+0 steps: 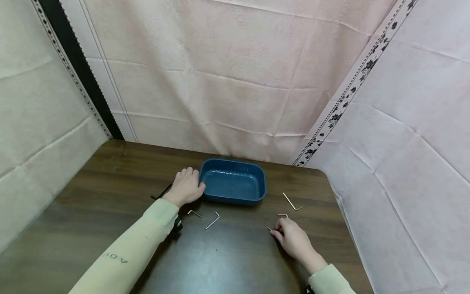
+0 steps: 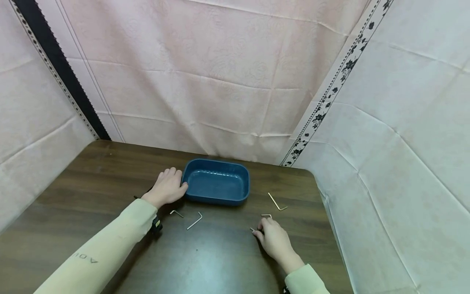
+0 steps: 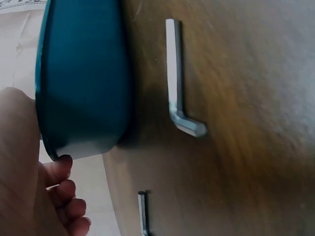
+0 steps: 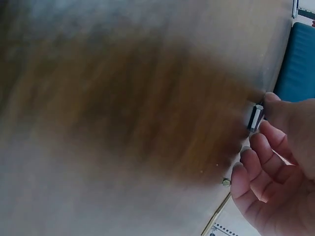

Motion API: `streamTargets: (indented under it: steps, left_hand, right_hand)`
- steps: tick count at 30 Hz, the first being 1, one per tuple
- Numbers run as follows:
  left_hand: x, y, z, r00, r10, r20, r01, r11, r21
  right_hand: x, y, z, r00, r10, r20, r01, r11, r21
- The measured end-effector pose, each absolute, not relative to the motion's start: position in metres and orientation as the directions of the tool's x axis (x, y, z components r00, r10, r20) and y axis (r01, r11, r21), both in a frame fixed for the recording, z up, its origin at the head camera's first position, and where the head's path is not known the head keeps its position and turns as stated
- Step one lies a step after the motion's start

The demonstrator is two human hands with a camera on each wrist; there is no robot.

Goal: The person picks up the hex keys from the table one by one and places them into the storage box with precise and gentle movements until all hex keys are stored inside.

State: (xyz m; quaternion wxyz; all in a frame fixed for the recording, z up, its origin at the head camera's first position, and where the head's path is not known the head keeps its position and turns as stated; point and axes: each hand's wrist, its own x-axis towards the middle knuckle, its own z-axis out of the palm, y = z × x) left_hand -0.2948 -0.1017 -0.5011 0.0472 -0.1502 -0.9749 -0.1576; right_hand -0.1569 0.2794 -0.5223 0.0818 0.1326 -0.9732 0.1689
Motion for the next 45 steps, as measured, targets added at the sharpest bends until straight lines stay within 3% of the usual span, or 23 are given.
streamTargets:
  steps: [8,18,26,29,32,39,42,45]
  left_hand:
    - [-0.292,-0.098,-0.497,-0.962,0.269,0.045,0.268,0.907,0.324]
    - [-0.291,-0.095,-0.500,-0.964,0.264,0.021,0.255,0.905,0.341]
    - [-0.289,-0.093,-0.499,-0.963,0.269,0.016,0.258,0.902,0.347]
    - [-0.289,-0.093,-0.500,-0.964,0.264,0.015,0.253,0.904,0.345]
    - [-0.288,-0.092,-0.500,-0.965,0.264,0.011,0.252,0.906,0.341]
    - [-0.287,-0.092,-0.501,-0.965,0.263,0.006,0.249,0.904,0.347]
    - [-0.287,-0.092,-0.502,-0.965,0.260,0.005,0.246,0.906,0.344]
    - [-0.287,-0.091,-0.501,-0.966,0.259,0.003,0.245,0.906,0.346]
  right_hand:
    - [-0.158,0.277,-0.521,-0.938,-0.259,0.229,-0.310,0.923,-0.229]
    - [-0.160,0.276,-0.522,-0.944,-0.268,0.195,-0.305,0.932,-0.198]
    - [-0.173,0.280,-0.509,-0.946,-0.208,0.249,-0.273,0.926,-0.262]
    - [-0.182,0.280,-0.499,-0.952,-0.173,0.252,-0.257,0.899,-0.354]
    - [-0.192,0.279,-0.487,-0.979,-0.087,0.186,-0.173,0.838,-0.517]
    - [-0.217,0.263,-0.468,-0.997,0.073,-0.011,0.049,0.543,-0.839]
    - [-0.228,0.253,-0.464,-0.990,0.092,-0.104,0.132,0.380,-0.916]
    - [-0.236,0.241,-0.459,-0.985,0.101,-0.139,0.164,0.321,-0.933]
